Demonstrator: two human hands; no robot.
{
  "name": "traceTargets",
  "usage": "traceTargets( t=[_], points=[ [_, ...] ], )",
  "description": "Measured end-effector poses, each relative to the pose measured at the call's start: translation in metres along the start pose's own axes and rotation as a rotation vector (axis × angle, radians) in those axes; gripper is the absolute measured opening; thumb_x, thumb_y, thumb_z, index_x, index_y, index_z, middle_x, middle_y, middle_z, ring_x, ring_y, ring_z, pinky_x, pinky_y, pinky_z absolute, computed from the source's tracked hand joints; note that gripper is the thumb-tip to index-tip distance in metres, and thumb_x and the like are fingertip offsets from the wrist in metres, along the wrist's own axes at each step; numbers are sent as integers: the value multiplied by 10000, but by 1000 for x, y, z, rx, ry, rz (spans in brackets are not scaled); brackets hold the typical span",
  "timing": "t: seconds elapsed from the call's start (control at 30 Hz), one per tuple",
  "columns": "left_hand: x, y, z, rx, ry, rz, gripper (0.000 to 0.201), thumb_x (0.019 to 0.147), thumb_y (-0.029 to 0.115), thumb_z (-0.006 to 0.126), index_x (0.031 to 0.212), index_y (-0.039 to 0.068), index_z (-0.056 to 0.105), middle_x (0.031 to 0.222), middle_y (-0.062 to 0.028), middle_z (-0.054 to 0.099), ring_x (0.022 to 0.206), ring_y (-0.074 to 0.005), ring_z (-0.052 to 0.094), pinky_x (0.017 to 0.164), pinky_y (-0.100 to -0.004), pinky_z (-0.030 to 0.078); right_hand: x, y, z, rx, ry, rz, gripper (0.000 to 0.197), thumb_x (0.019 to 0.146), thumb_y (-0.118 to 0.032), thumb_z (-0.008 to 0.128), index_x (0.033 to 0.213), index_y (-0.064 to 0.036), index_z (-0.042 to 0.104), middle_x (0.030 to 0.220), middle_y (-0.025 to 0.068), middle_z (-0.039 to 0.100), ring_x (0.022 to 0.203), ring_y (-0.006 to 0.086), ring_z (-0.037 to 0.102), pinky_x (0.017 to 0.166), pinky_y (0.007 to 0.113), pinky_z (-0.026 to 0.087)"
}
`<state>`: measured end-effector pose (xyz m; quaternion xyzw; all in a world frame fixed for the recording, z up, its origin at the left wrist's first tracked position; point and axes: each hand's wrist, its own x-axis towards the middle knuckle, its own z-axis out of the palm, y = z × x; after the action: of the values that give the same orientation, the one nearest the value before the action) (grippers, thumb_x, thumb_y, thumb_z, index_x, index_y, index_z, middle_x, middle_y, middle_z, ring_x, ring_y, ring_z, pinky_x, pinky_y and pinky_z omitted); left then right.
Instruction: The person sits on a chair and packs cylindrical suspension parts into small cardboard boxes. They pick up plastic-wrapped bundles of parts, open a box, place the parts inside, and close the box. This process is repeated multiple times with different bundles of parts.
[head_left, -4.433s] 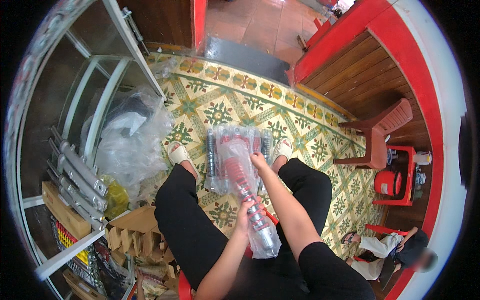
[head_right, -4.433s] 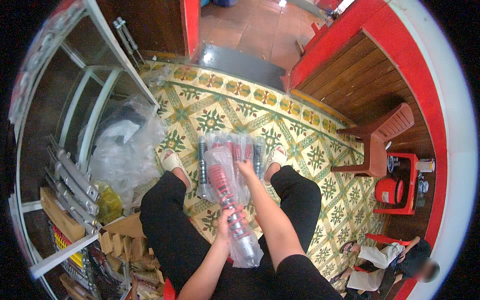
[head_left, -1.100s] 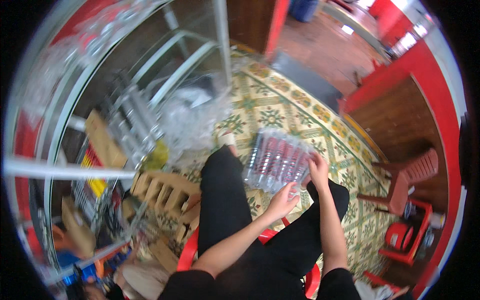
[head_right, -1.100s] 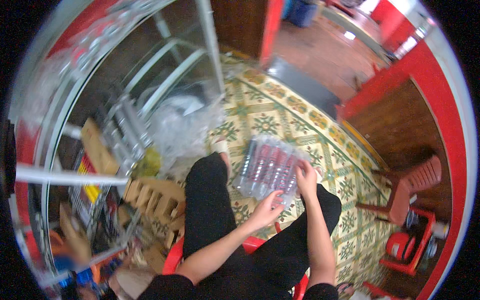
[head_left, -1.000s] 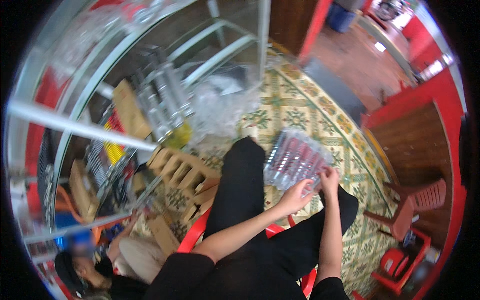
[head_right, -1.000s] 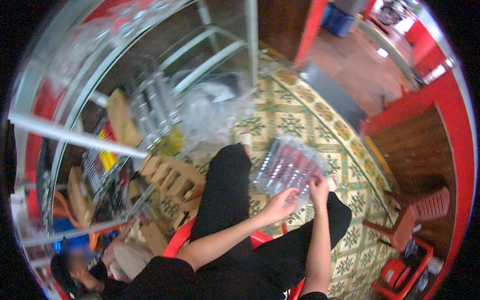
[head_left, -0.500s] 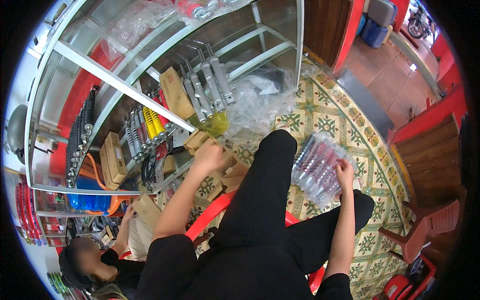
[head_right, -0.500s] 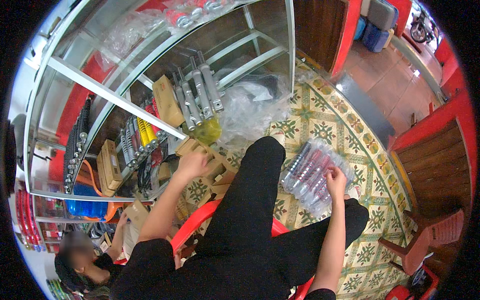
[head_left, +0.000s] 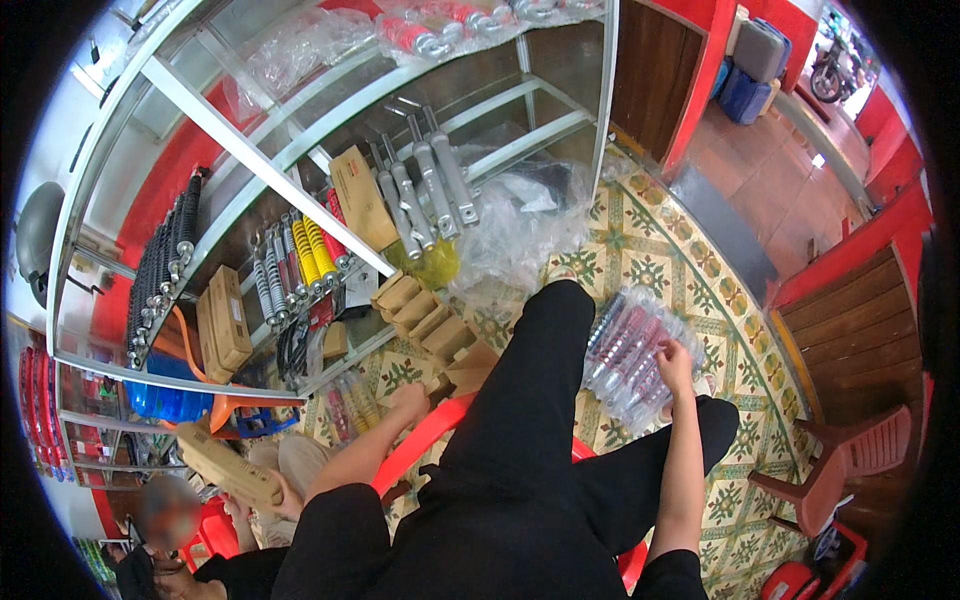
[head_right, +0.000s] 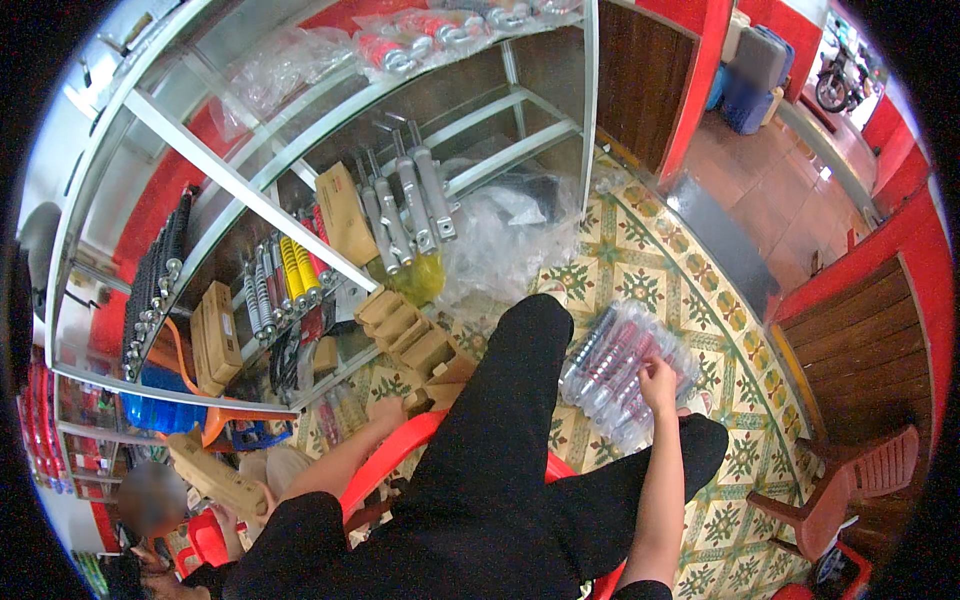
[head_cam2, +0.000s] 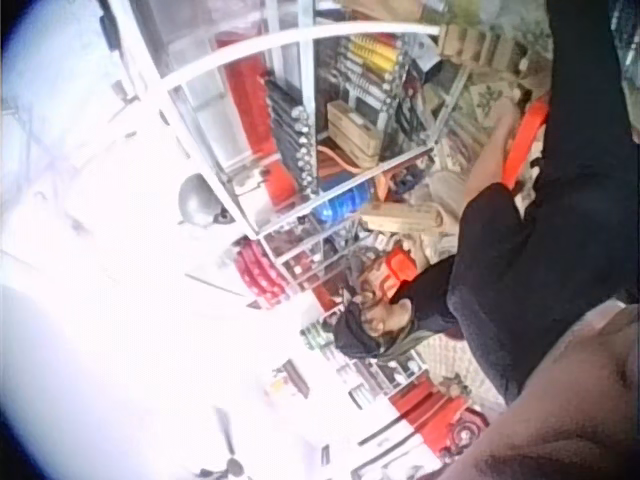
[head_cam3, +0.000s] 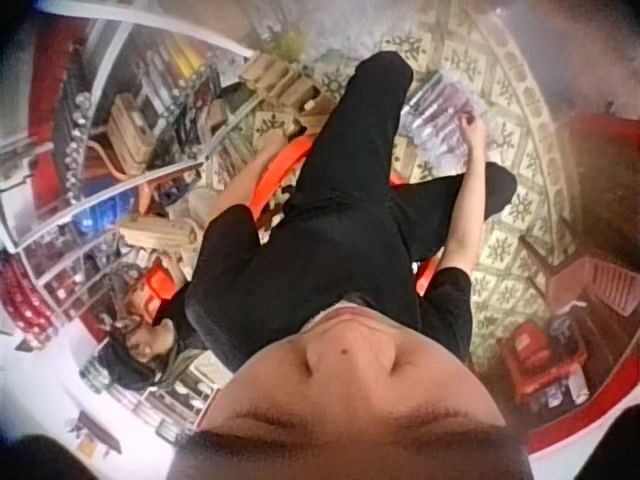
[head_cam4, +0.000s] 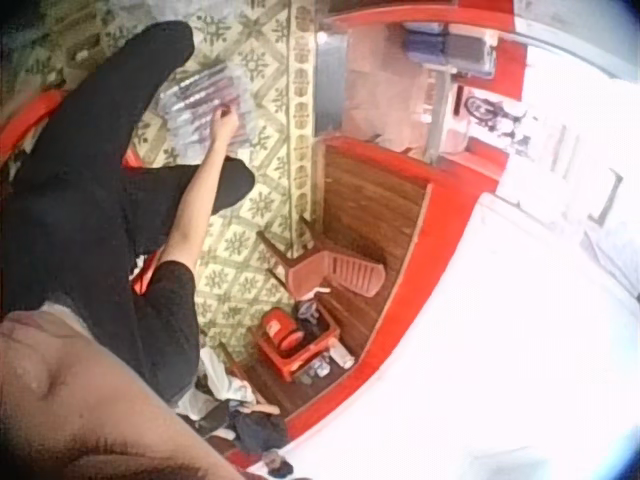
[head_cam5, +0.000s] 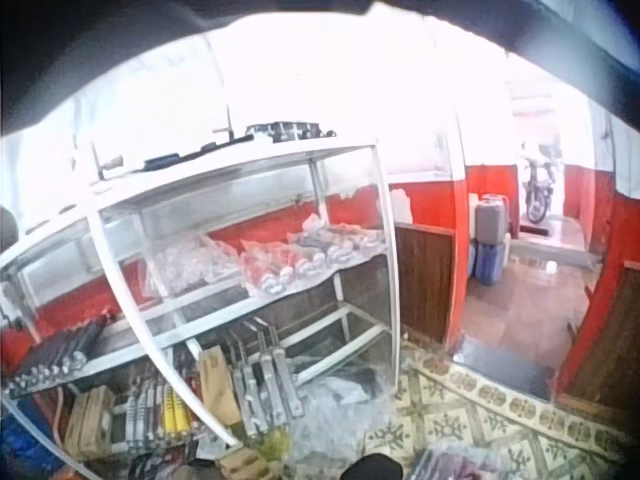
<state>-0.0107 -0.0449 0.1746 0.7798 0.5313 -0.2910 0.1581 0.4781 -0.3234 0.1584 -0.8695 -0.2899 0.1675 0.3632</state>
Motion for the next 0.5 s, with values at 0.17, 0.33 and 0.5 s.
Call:
traceTargets(
  t=[0.17, 0.33, 0.5],
  points=[
    [7, -15, -12, 8, 41, 136, 242, 800, 202, 590, 976, 44, 641, 983, -200, 661, 922, -381, 637, 784, -476, 510, -8, -10, -5, -46, -58, 6, 265, 744, -98, 621, 994, -17, 658, 750, 162, 671, 705, 285, 666, 692, 362, 515],
    [-61, 22, -114, -52, 200, 280, 195, 817, 181, 586, 947, 44, 631, 926, -210, 649, 873, -399, 623, 751, -498, 495, -9, -9, -8, -93, -100, 27, 295, 748, -117, 618, 1025, -23, 655, 821, 169, 684, 799, 317, 670, 759, 394, 520],
    [-128, 45, -213, -123, 548, 407, 171, 833, 201, 582, 900, 57, 647, 821, -211, 639, 796, -408, 613, 709, -496, 489, -7, -13, -3, -74, -102, 10, 307, 749, -119, 616, 1037, -22, 654, 851, 184, 681, 821, 326, 667, 767, 397, 519]
  ],
)
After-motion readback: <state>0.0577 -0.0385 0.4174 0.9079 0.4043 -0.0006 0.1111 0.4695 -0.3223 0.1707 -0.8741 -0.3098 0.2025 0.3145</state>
